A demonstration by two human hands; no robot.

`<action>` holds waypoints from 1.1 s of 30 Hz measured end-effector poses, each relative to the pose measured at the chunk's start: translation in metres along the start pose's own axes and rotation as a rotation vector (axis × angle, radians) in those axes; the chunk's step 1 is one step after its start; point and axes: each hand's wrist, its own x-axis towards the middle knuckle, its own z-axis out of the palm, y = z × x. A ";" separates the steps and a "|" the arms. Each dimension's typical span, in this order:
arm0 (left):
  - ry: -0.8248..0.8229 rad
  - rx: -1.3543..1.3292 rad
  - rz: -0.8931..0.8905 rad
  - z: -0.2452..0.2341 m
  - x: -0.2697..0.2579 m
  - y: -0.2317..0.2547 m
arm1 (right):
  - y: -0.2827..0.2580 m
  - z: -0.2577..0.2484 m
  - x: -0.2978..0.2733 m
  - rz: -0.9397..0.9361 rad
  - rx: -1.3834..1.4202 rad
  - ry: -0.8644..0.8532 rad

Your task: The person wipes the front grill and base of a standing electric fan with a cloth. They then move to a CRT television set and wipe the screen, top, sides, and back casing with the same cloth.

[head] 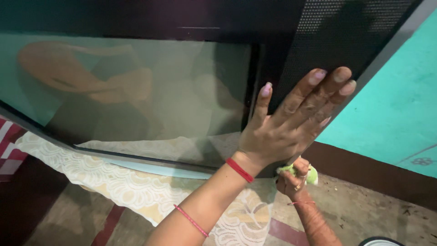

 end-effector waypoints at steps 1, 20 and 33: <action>-0.003 -0.002 -0.002 0.000 0.000 0.000 | -0.001 0.001 -0.008 0.009 0.004 -0.019; -0.004 -0.292 -0.101 -0.004 0.012 -0.003 | -0.083 -0.067 0.083 0.546 -0.234 -0.154; -0.130 -0.436 -0.208 -0.091 -0.029 -0.155 | -0.176 -0.043 0.294 0.463 -0.132 0.179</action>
